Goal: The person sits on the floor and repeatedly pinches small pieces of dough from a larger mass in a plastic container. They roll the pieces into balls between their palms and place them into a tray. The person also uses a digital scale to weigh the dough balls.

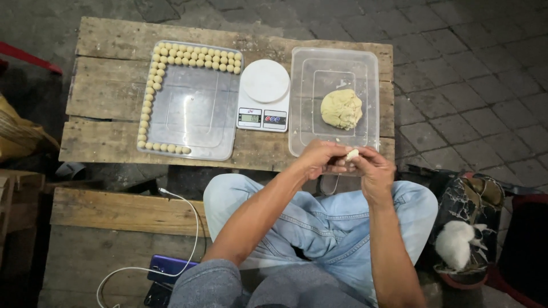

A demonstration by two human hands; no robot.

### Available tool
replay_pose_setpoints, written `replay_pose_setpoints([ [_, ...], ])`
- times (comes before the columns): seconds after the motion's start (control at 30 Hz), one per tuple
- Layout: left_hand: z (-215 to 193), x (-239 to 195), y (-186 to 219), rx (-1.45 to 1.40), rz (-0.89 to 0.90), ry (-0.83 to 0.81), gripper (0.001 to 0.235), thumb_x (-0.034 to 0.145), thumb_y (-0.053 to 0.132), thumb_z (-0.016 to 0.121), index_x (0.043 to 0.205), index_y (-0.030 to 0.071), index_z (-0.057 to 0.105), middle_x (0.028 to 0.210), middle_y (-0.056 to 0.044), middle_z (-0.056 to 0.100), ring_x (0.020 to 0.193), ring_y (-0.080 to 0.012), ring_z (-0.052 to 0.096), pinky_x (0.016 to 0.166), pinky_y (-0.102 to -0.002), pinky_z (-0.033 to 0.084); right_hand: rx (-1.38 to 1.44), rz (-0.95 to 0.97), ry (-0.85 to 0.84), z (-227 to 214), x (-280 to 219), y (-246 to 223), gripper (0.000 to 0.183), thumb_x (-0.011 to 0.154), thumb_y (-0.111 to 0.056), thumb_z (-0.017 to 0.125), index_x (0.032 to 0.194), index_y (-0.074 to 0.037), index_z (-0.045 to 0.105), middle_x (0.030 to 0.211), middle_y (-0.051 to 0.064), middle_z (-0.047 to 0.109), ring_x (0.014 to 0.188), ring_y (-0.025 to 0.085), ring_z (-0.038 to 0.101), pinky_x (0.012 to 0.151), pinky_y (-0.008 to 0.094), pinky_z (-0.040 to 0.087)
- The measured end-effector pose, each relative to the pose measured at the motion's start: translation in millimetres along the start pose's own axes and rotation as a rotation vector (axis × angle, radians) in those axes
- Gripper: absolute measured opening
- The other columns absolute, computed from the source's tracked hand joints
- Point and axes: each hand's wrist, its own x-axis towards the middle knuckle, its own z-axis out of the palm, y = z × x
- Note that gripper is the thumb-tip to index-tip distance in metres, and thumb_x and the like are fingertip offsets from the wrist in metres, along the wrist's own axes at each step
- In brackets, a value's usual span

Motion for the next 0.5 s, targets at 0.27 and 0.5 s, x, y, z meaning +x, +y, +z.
replay_pose_setpoints([
  [0.27,7.1,15.9,-19.3,0.006,0.28,0.075,0.03,0.096,0.027,0.076,0.114,0.003,0.075,0.093,-0.011,0.075,0.08,-0.0138,0.073,0.074,-0.03,0.065,-0.768,-0.583,0.038,37.4,-10.9,-24.1,0.018,0.085,-0.003,0.094,0.099,-0.004,0.083,0.089,0.01,0.075,0.069,0.021,0.066,0.062,0.03,0.051],
  [0.5,13.2,50.7,-60.6,-0.109,0.389,-0.17,0.035,0.103,0.01,0.063,0.138,0.006,0.066,0.115,-0.012,0.071,0.095,-0.0149,0.065,0.077,-0.029,0.055,-0.963,-0.827,-0.073,63.5,-1.8,-63.9,0.037,0.112,-0.016,0.051,0.133,0.01,0.067,0.132,0.025,0.063,0.122,0.044,0.053,0.109,0.05,0.04],
])
